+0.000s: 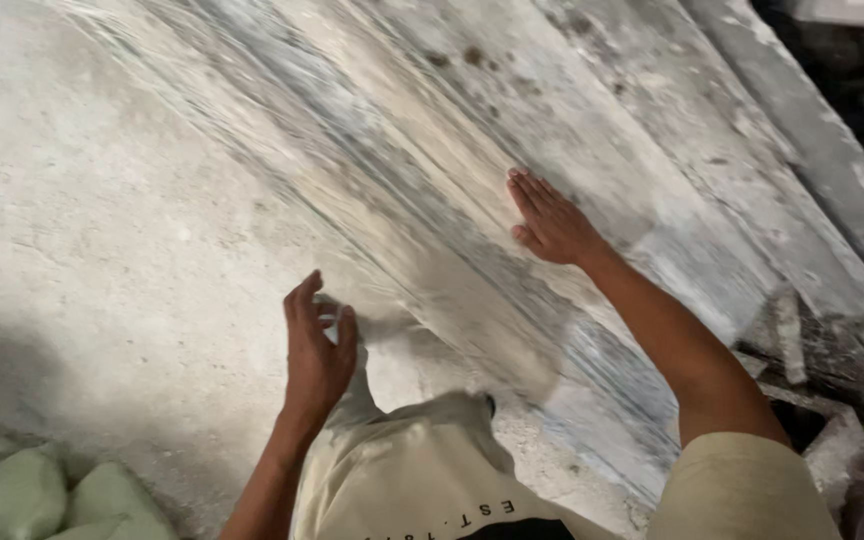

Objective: The person dips a bundle of white fiberglass strands into a bucket of liquid, then lays and spreads the wet fibers along the channel of a long mold. They then use a small scraper to press the fibers into the mold and smooth the surface with their hand.

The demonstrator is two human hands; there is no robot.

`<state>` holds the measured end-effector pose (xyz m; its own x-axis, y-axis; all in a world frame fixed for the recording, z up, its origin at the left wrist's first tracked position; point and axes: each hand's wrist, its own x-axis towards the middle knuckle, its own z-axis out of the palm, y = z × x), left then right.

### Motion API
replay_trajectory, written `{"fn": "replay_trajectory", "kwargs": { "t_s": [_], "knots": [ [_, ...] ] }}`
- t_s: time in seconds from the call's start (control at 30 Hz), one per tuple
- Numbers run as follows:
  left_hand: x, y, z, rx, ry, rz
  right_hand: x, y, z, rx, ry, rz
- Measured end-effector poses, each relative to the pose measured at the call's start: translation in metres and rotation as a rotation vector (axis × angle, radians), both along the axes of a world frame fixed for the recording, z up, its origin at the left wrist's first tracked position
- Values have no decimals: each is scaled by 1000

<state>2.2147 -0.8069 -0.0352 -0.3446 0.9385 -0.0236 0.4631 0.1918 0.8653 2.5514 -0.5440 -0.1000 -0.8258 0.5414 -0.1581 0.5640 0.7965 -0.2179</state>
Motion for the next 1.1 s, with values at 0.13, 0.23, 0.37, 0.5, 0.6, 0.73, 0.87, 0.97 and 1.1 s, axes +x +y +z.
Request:
{"fn": "replay_trajectory", "kwargs": {
  "t_s": [0.13, 0.23, 0.37, 0.5, 0.6, 0.73, 0.87, 0.97, 1.1],
  "knots": [
    [108, -52, -8, 53, -20, 59, 105, -44, -11, 8, 56, 63],
    [205, -88, -2, 40, -81, 78, 192, -85, -21, 8, 31, 47],
    [293, -112, 18, 82, -83, -64, 292, -135, -21, 16, 18, 38],
    [346, -133, 30, 66, -72, -103, 375, -182, -24, 22, 39, 1],
    [378, -146, 29, 37, -101, -116, 423, -213, -29, 14, 60, -37],
    [412, -156, 25, 40, -107, -125, 458, -239, -35, 68, 92, -102],
    [436, -167, 27, 34, -108, -123, 464, -250, -39, 44, 205, -184],
    [447, -178, 28, 41, -77, -162, 462, -254, -39, 71, 218, -209],
    [456, -189, 26, 86, -66, -162, 450, -251, -32, 117, 133, -195]
  ]
}}
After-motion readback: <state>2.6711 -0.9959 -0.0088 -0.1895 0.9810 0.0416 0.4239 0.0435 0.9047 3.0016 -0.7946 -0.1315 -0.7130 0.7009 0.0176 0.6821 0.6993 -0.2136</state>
